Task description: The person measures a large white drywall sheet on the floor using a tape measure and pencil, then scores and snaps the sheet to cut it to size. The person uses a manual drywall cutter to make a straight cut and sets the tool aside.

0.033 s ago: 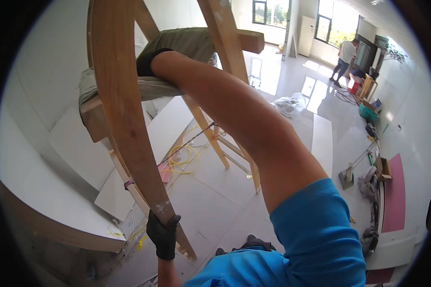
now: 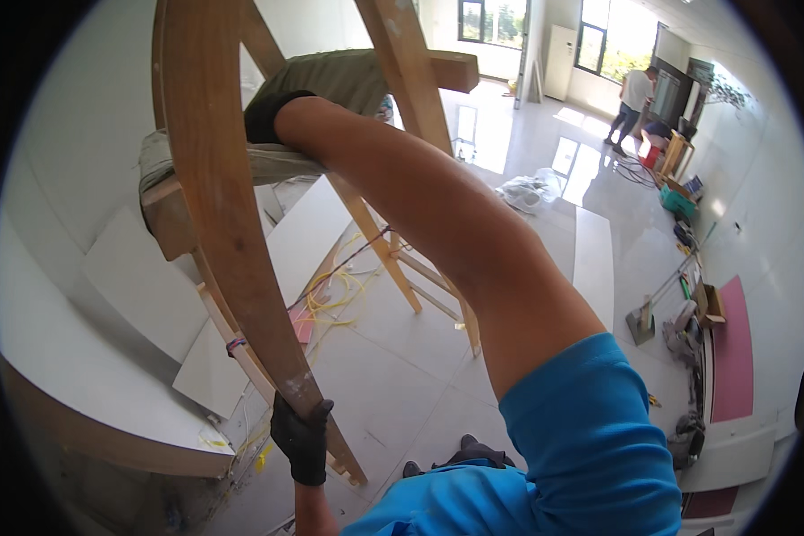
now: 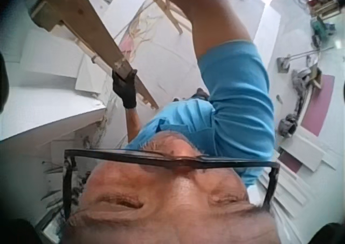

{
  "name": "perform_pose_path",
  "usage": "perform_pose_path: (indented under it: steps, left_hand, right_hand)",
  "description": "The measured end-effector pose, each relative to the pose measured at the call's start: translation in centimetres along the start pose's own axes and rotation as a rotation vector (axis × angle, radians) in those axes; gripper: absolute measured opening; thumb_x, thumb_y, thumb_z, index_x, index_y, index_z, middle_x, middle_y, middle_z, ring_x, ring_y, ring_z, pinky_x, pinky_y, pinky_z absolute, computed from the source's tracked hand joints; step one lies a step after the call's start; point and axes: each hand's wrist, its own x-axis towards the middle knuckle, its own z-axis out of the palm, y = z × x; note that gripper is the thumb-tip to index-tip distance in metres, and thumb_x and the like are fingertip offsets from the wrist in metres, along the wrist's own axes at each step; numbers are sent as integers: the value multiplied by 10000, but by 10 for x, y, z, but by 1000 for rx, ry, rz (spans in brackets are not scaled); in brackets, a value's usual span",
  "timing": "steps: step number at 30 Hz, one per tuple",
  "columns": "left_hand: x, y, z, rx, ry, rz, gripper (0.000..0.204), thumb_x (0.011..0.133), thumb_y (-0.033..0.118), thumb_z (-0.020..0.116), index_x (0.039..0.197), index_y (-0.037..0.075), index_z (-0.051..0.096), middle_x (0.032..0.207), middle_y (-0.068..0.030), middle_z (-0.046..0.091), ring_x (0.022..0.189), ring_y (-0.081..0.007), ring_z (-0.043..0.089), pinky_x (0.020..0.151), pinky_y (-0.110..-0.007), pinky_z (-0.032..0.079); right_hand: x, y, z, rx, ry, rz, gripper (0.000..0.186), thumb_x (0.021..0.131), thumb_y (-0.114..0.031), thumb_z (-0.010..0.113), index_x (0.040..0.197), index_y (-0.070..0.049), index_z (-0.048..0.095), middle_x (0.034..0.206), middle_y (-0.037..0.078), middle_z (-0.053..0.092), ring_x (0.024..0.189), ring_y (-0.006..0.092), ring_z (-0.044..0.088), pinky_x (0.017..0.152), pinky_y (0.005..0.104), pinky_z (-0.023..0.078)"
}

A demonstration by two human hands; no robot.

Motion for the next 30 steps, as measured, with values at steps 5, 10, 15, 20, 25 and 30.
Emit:
perform_pose_path:
  steps: [5, 10, 15, 20, 25, 30]
  left_hand:
    - [12, -4, -2, 11, -67, -155, 729, 687, 362, 810, 1219, -23, 495, 1051, -198, 629, 936, -380, 616, 791, -420, 492]
    - [2, -16, -2, 6, -83, -186, 729, 738, 340, 781, 1289, -11, 457, 1187, -195, 583, 1044, -349, 586, 885, -398, 472]
    - [-11, -41, -11, 136, -13, -67, 791, 754, 406, 763, 1315, -36, 422, 1238, -210, 548, 1075, -351, 580, 881, -394, 492]
    - [-14, 12, -16, 355, 202, 333, 627, 862, 312, 672, 1329, -16, 414, 1312, -191, 469, 1219, -316, 471, 1029, -397, 388]
    - [-101, 165, 48, -569, -721, 224, 331, 928, 142, 562, 1227, 4, 541, 1171, -112, 601, 1091, -211, 567, 928, -333, 459]
    - [-244, 214, 131, -880, -1873, -422, 328, 904, 139, 607, 1197, -1, 556, 1063, -84, 624, 953, -172, 605, 845, -299, 505]
  right_hand:
    - [-92, 0, -59, 16, 433, 111, 418, 769, -434, 677, 1039, -120, 622, 970, 111, 681, 919, 286, 659, 790, 394, 515]
    - [-239, -9, -67, -91, 1118, 93, 470, 679, -397, 800, 1028, -128, 635, 865, 70, 670, 786, 253, 651, 733, 345, 520]
    - [-433, -64, 45, 881, 921, 445, 561, 725, -356, 802, 1126, -38, 571, 932, 70, 646, 873, 172, 641, 781, 296, 543]
    - [-629, -152, 118, 1652, 811, 1027, 542, 795, -178, 755, 1233, -76, 453, 1099, 89, 574, 960, 176, 603, 781, 299, 553]
    - [-716, -213, 125, 1835, 1148, 1102, 481, 786, -100, 747, 1170, -97, 457, 1156, 107, 557, 1037, 200, 574, 850, 330, 536]
    - [-750, -268, 125, 1092, 980, 1190, 573, 709, -123, 821, 1153, -79, 462, 1190, 136, 550, 1072, 239, 571, 917, 335, 494]
